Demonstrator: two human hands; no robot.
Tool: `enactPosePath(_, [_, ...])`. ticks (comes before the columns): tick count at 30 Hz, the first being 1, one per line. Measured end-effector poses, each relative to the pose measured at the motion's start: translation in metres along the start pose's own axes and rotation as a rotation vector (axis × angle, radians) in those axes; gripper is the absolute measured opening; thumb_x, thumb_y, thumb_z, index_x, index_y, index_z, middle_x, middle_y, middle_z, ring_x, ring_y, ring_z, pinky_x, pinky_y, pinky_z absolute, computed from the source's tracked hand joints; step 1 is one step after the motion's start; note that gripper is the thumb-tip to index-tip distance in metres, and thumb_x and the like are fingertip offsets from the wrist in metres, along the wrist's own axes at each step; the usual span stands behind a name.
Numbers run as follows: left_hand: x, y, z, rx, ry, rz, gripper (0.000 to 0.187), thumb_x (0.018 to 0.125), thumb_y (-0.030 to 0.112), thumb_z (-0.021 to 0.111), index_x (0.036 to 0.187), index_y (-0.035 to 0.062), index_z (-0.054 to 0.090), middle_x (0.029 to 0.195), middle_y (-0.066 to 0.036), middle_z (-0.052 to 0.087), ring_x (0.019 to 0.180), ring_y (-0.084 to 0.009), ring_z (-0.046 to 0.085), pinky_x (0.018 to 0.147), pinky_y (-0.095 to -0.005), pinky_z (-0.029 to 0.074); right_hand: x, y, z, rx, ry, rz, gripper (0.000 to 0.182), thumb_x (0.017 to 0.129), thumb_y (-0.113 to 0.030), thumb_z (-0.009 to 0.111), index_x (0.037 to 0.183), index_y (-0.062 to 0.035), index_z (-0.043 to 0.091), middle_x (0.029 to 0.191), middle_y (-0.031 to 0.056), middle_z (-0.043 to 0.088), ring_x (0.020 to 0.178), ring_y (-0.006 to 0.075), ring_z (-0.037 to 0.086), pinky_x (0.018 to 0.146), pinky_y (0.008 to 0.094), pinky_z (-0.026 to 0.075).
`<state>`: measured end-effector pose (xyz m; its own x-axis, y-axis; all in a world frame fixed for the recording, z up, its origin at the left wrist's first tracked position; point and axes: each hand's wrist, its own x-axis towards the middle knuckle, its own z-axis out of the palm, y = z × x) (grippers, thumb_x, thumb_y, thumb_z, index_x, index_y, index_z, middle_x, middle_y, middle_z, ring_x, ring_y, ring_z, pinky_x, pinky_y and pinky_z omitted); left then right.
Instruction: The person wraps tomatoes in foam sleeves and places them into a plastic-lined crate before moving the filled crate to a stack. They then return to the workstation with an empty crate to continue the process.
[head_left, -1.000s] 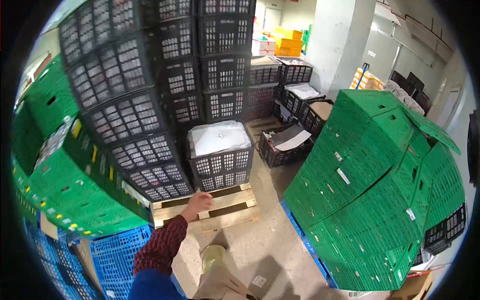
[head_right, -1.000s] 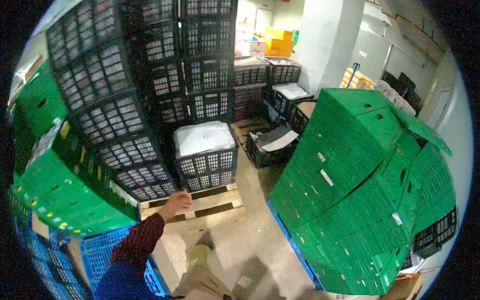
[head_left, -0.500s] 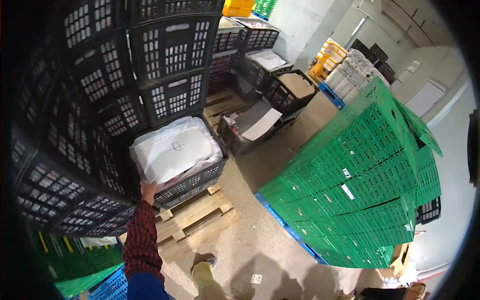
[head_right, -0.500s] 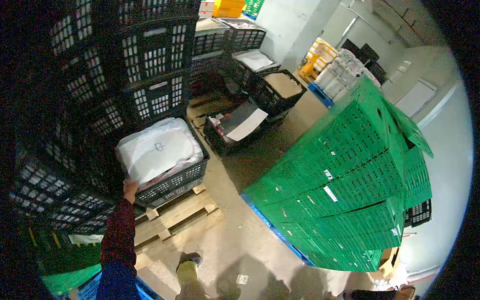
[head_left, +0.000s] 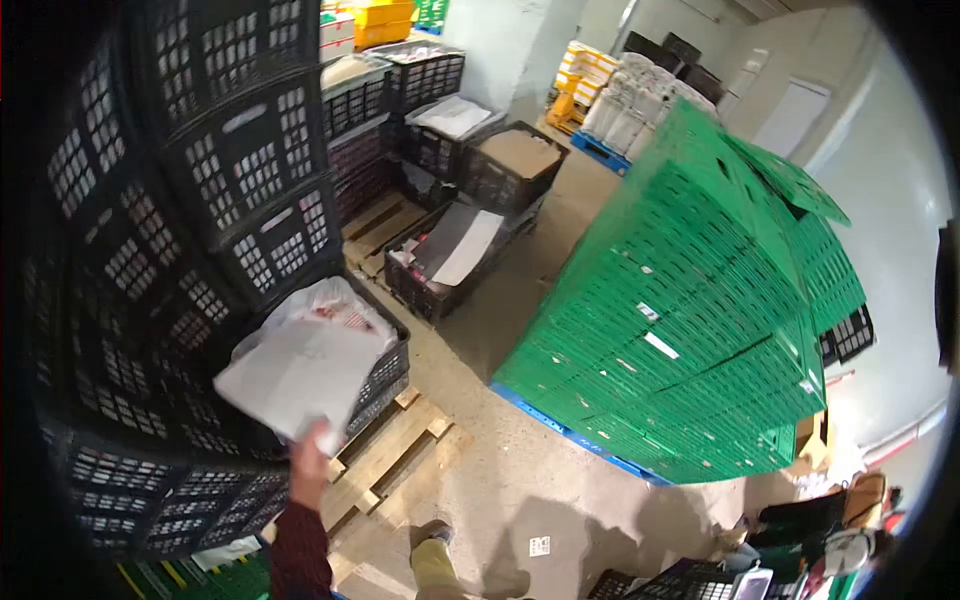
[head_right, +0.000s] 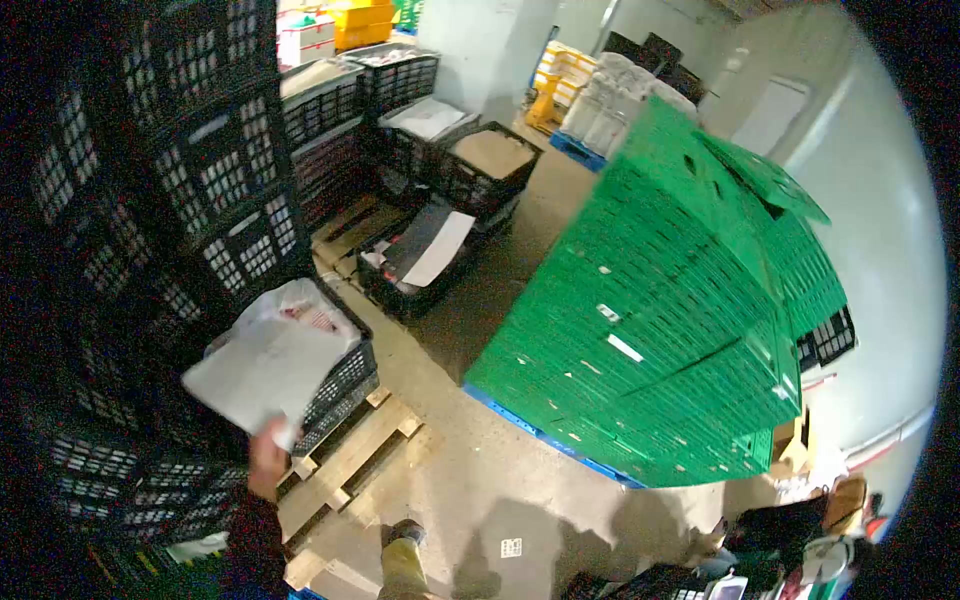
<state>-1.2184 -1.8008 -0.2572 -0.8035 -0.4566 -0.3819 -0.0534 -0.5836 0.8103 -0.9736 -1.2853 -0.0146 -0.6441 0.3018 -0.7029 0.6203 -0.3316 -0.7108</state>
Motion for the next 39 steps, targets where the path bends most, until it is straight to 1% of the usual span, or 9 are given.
enactPosePath(2, [-0.068, -0.054, 0.031, 0.231, 0.100, -0.213, 0.029, 0.092, 0.015, 0.070, 0.117, 0.0018, 0.068, 0.113, -0.007, 0.066, 0.104, -0.0187, 0.063, 0.095, -0.0358, 0.051, -0.006, 0.002, -0.007, 0.035, -0.015, -0.009, 0.059, 0.092, -0.014, 0.071, 0.145, -0.0043, 0.046, 0.134, 0.0122, 0.059, 0.114, 0.0242, 0.063, 0.092, 0.0380, 0.056])
enactPosePath(4, [-0.141, -0.133, 0.031, 0.856, -0.282, 0.206, 0.034, 0.096, 0.016, 0.067, 0.125, -0.0018, 0.065, 0.124, -0.011, 0.065, 0.112, -0.0220, 0.061, 0.100, -0.0382, 0.049, -0.012, 0.006, -0.022, 0.069, -0.053, -0.024, 0.059, 0.092, -0.014, 0.071, 0.145, -0.0043, 0.046, 0.135, 0.0123, 0.059, 0.114, 0.0243, 0.063, 0.092, 0.0380, 0.056])
enactPosePath(5, [-0.201, -0.118, 0.081, 0.261, -0.285, -0.227, 0.037, 0.093, 0.012, 0.070, 0.126, -0.0029, 0.063, 0.124, -0.015, 0.065, 0.113, -0.0244, 0.062, 0.098, -0.0399, 0.050, -0.015, 0.008, -0.032, 0.092, -0.074, -0.030, 0.059, 0.092, -0.014, 0.070, 0.145, -0.0043, 0.046, 0.135, 0.0124, 0.059, 0.114, 0.0243, 0.063, 0.092, 0.0380, 0.056])
enactPosePath(9, [-0.312, -0.134, 0.169, 0.806, -0.894, 0.035, 0.034, 0.101, 0.016, 0.063, 0.130, -0.0017, 0.062, 0.124, -0.017, 0.065, 0.109, -0.0279, 0.062, 0.096, -0.0424, 0.047, -0.042, 0.012, -0.075, 0.117, -0.098, -0.140, 0.045, 0.094, -0.010, 0.068, 0.136, -0.0023, 0.055, 0.124, 0.0122, 0.065, 0.106, 0.0207, 0.065, 0.085, 0.0347, 0.056])
enactPosePath(10, [-0.342, -0.112, 0.206, 0.811, -1.021, 0.033, 0.034, 0.101, 0.016, 0.063, 0.130, -0.0017, 0.062, 0.124, -0.017, 0.065, 0.109, -0.0279, 0.062, 0.096, -0.0424, 0.047, -0.056, -0.005, -0.095, -0.237, -0.095, -0.073, 0.083, 0.096, -0.046, 0.065, 0.158, -0.0029, 0.030, 0.148, 0.0183, 0.049, 0.141, 0.0274, 0.044, 0.119, 0.0411, 0.033])
enactPosePath(13, [-0.423, -0.092, 0.292, 0.768, -1.280, -0.134, 0.033, 0.098, 0.016, 0.067, 0.124, -0.0044, 0.064, 0.120, -0.018, 0.068, 0.111, -0.0289, 0.062, 0.096, -0.0410, 0.047, -0.068, 0.040, -0.169, -0.072, -0.073, -0.095, 0.102, 0.090, -0.048, 0.072, 0.161, 0.0010, 0.017, 0.158, 0.0175, 0.035, 0.149, 0.0255, 0.031, 0.124, 0.0390, 0.024])
enactPosePath(19, [-0.581, -0.142, 0.405, 0.699, -1.904, -0.035, 0.045, 0.090, 0.012, 0.073, 0.128, -0.0067, 0.058, 0.120, -0.016, 0.066, 0.112, -0.0235, 0.063, 0.099, -0.0395, 0.050, -0.112, 0.117, -0.301, 0.242, 0.129, -0.356, 0.080, 0.087, -0.041, 0.075, 0.148, -0.0022, 0.041, 0.138, 0.0139, 0.055, 0.128, 0.0216, 0.053, 0.112, 0.0351, 0.040])
enactPosePath(32, [-0.924, -0.298, 0.594, 0.607, -2.224, -0.443, 0.054, 0.080, 0.009, 0.076, 0.128, -0.0029, 0.057, 0.115, -0.010, 0.066, 0.102, -0.0187, 0.065, 0.088, -0.0333, 0.054, -0.238, 0.217, -0.452, 0.824, 0.952, -0.526, 0.053, 0.083, -0.012, 0.077, 0.128, -0.0015, 0.052, 0.110, 0.0069, 0.066, 0.099, 0.0136, 0.065, 0.086, 0.0278, 0.055])
enactPosePath(39, [-0.950, -0.569, 0.648, 1.148, -2.188, -0.689, 0.035, 0.076, 0.005, 0.075, 0.109, -0.0051, 0.067, 0.096, -0.007, 0.070, 0.087, -0.0182, 0.067, 0.075, -0.0313, 0.054, -0.215, 0.200, -0.491, 0.799, 1.113, -0.369, 0.056, 0.079, -0.021, 0.079, 0.127, -0.0036, 0.055, 0.111, 0.0063, 0.065, 0.099, 0.0127, 0.064, 0.089, 0.0286, 0.053])
